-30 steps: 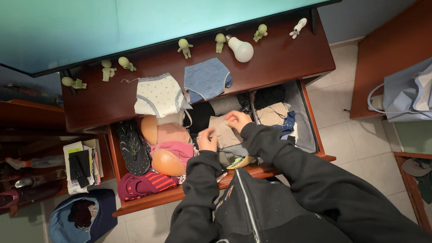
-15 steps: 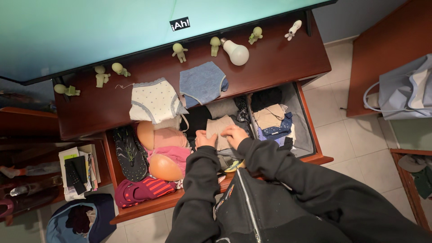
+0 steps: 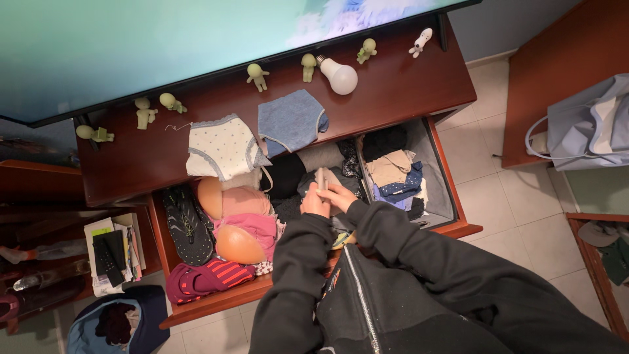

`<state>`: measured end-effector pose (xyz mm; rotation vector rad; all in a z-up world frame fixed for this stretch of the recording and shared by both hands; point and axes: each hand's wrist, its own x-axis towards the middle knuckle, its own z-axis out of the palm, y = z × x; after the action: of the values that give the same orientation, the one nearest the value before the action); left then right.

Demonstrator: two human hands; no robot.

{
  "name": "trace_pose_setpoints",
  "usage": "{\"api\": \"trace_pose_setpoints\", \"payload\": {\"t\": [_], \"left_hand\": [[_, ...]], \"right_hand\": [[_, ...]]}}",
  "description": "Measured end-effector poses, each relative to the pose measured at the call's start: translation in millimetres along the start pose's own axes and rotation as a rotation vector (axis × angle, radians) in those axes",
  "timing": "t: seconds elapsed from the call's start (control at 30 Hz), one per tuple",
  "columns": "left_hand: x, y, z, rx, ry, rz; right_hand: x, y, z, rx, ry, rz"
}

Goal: The person sorts through and organizes various pairs of underwear and bra pads in a dresser drawer, picking up individual items, unfolding a pair of blue underwear, and rearranging them within the drawer compartments.

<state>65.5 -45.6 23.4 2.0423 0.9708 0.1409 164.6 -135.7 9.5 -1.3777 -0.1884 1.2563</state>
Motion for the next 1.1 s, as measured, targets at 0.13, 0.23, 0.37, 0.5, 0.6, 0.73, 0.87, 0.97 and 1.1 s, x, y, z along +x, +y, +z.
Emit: {"api": "trace_pose_setpoints", "payload": {"t": [0.13,0.23,0.37,0.5,0.6,0.73,0.87,0.97,1.1], "left_hand": [[-19.6,33.9,-9.8,0.005,0.066,0.245],[-41.4,59.7,-19.2,-0.070,0.096,0.373],[-51.8,79.3,-42.4,-0.113,0.099,0.479],[-44.7,79.6,-68.2,-0.299,0.345,0.354],[-16.4,59.0,-72.1,-0.796,0.225,0.128],[1.9,32.3,-69.2,-1.411,-0.379,-0.132],[-0.6,47.3,-94.9,-1.347,-0.346,-0.057],[-3.1,66.6,-112.6,-1.170,-0.249,-0.081],[4.5,86.6,-108.9,-1.101,-0.199,-0.139]], "right_hand": [[-6.3,3.1,-9.1,0.011,0.128,-0.031],[-10.3,-0.2,-27.0,0.077,0.202,-0.018],[-22.9,-22.4,-47.8,-0.201,0.295,-0.164],[-54.9,-71.3,-35.4,0.390,0.125,-0.058],[-76.1,-111.4,-16.9,0.457,0.055,-0.029],[-93.8,-146.8,1.7,0.423,-0.016,-0.048],[-96.1,-161.7,12.2,0.374,-0.015,-0.074],[-96.8,-168.6,10.8,0.321,-0.027,-0.125],[-99.6,-172.4,0.0,0.278,0.032,-0.160]]}}
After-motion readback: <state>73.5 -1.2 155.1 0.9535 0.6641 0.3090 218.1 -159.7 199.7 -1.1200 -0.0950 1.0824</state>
